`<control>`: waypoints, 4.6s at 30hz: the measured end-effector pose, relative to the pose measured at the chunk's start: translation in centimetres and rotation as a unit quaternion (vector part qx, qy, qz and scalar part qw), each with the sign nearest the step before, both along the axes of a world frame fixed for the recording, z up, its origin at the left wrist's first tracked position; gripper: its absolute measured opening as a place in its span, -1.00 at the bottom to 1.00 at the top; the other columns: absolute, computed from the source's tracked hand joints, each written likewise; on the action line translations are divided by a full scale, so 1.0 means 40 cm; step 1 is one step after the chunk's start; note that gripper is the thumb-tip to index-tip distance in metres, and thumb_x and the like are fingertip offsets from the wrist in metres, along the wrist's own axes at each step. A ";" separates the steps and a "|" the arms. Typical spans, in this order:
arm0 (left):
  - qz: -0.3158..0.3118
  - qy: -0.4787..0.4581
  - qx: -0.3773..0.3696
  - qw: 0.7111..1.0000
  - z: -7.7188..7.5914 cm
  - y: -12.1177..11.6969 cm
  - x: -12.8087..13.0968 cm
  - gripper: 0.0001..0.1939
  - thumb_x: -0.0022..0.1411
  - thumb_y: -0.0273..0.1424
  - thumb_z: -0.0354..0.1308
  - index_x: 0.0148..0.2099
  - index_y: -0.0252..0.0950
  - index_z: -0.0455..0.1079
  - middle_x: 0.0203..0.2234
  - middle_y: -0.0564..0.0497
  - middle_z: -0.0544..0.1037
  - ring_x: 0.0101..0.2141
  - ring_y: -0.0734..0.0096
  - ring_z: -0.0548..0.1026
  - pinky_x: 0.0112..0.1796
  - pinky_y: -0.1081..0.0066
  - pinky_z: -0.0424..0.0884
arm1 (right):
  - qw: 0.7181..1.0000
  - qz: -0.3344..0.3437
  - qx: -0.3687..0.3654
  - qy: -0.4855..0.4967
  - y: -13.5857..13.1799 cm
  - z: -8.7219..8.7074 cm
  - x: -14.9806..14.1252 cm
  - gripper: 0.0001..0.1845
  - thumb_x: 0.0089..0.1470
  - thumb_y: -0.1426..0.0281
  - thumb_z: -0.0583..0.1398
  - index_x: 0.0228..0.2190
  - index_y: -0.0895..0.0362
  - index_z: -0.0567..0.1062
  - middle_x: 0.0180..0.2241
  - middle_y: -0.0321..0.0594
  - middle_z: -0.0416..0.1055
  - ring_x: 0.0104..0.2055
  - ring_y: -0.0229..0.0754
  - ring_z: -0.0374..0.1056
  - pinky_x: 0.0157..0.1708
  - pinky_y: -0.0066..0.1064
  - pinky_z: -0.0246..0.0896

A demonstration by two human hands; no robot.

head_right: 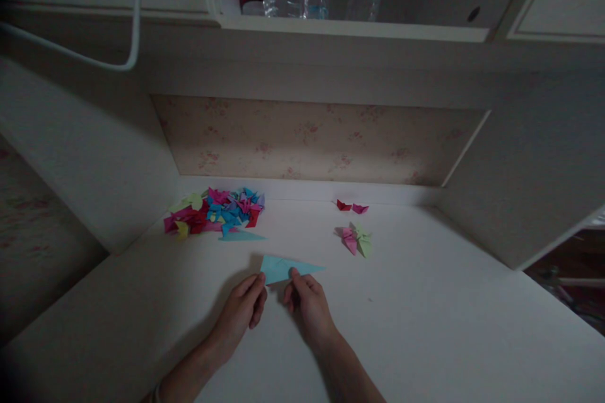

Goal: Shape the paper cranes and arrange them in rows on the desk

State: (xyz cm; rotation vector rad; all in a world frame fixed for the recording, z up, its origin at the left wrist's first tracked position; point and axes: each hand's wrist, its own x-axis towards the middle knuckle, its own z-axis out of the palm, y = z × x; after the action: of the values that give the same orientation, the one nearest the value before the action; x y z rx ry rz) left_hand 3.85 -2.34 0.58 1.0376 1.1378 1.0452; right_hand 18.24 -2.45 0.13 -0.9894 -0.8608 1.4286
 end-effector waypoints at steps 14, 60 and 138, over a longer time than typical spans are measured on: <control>-0.014 0.008 0.007 1.000 -0.004 0.005 0.001 -0.50 0.03 0.10 0.08 -0.52 -0.26 0.17 -0.75 0.22 0.16 -0.79 0.66 0.04 -0.76 0.56 -0.08 | 1.000 0.002 0.001 0.021 -0.001 -0.006 -0.003 -0.49 -0.05 -0.02 0.23 -0.64 0.18 0.37 -0.69 -0.30 0.34 -0.68 -0.36 0.11 -0.61 -0.45 -0.09; -0.029 0.049 0.046 0.997 -0.001 0.002 -0.007 -0.61 0.16 -0.06 0.05 -0.47 -0.28 0.19 -0.71 0.22 0.15 -0.71 0.63 0.07 -0.69 0.57 -0.03 | 1.000 0.015 0.001 -0.007 0.002 -0.014 -0.002 -0.49 0.07 0.04 0.17 -0.65 0.19 0.38 -0.69 -0.27 0.33 -0.68 -0.36 0.10 -0.61 -0.46 -0.11; -0.107 0.097 0.091 0.985 0.070 0.160 0.058 -0.69 0.02 -0.16 0.19 -0.39 -0.35 0.42 -0.70 0.15 0.30 -0.66 0.56 0.22 -0.62 0.55 0.08 | 0.873 0.114 0.217 -0.421 -0.055 0.013 -0.028 -0.67 0.13 0.36 0.08 -0.63 0.12 0.41 -0.61 -0.34 0.31 -0.54 -0.31 0.15 -0.51 -0.47 -0.04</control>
State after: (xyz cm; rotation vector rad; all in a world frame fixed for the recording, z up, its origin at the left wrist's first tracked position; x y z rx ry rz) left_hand 6.19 4.05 3.38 1.4003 1.0710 0.9035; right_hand 17.10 -4.64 0.63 -1.1803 -1.8989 0.8710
